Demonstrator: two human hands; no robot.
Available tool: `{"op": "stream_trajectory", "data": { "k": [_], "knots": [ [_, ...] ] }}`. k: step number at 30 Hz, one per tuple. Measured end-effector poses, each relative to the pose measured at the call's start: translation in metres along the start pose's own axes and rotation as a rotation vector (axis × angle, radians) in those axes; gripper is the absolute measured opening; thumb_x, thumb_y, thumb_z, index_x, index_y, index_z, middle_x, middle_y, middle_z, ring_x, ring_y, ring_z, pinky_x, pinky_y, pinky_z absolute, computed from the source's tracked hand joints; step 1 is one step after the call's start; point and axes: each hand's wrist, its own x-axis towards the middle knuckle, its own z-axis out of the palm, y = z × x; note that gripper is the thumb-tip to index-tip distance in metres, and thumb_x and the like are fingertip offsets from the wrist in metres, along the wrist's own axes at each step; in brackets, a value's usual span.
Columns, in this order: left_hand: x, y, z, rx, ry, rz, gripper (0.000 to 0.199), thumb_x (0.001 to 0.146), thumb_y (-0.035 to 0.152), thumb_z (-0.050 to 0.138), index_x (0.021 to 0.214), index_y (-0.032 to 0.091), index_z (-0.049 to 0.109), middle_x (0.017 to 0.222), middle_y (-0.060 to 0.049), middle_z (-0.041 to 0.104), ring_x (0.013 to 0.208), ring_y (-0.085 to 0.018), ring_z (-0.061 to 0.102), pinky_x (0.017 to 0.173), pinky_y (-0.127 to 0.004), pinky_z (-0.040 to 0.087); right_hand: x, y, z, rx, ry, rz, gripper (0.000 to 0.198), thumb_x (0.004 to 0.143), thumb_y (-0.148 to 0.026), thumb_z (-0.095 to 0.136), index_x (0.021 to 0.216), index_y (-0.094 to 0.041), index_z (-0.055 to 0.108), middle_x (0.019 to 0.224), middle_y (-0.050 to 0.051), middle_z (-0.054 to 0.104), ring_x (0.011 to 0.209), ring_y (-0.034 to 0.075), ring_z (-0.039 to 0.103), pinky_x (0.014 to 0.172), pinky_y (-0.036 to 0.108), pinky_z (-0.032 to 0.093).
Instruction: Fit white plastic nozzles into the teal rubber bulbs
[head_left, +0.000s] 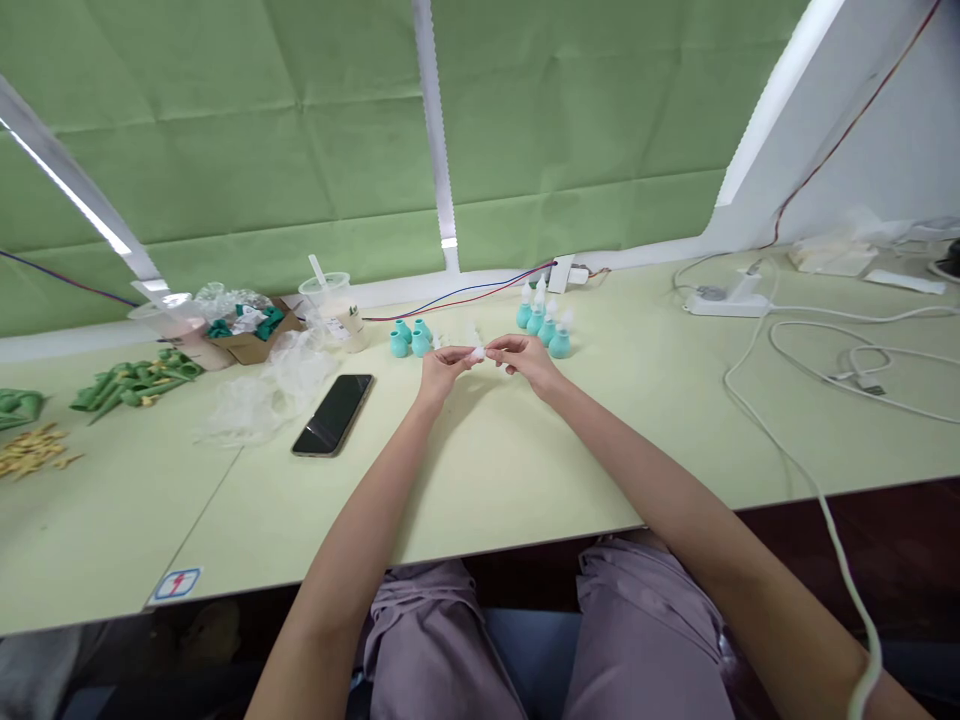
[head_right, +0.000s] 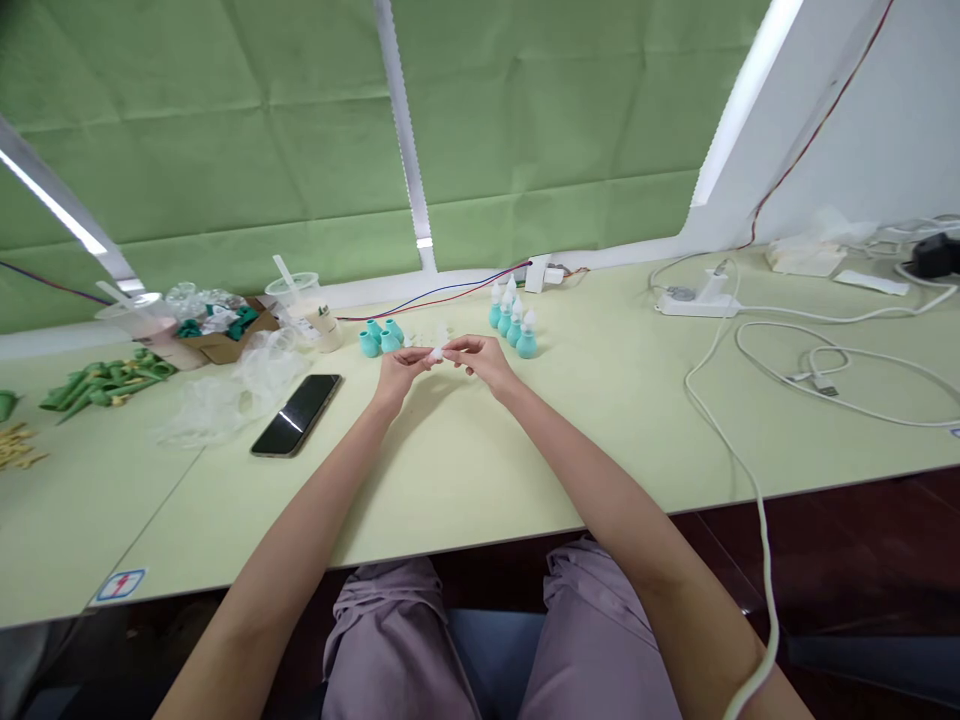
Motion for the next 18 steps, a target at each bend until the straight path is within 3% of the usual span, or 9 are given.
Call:
{"op": "stream_trajectory", "data": {
  "k": [6, 10, 18],
  "knots": [
    [0.0, 0.002, 0.0, 0.024, -0.023, 0.022, 0.038, 0.05, 0.04, 0.085, 0.077, 0.015, 0.075, 0.079, -0.009, 0.074, 0.073, -0.019, 0.067, 0.074, -0.033, 0.052, 0.0, 0.003, -0.005, 0.188, -0.104, 0.143, 0.03, 0.047, -0.035, 0.086, 0.07, -0.02, 0.072, 0.077, 0.001, 0.071, 0.076, 0.014, 0.066, 0.069, 0.026, 0.055],
    [0.001, 0.004, 0.001, 0.045, -0.033, 0.052, 0.039, 0.049, 0.042, 0.085, 0.075, 0.014, 0.075, 0.077, -0.009, 0.074, 0.075, -0.021, 0.067, 0.075, -0.035, 0.053, 0.001, 0.004, -0.006, 0.27, -0.101, 0.167, 0.034, 0.04, -0.033, 0.089, 0.065, -0.019, 0.071, 0.071, 0.0, 0.072, 0.071, 0.014, 0.067, 0.08, 0.031, 0.057],
    [-0.004, 0.011, 0.002, 0.126, -0.053, 0.069, 0.035, 0.053, 0.041, 0.083, 0.074, 0.014, 0.075, 0.077, -0.01, 0.073, 0.076, -0.022, 0.067, 0.076, -0.036, 0.052, 0.0, 0.004, -0.006, 0.266, -0.123, 0.197, 0.033, 0.041, -0.03, 0.09, 0.067, -0.018, 0.073, 0.074, 0.002, 0.072, 0.076, 0.016, 0.069, 0.085, 0.032, 0.056]
  ]
}}
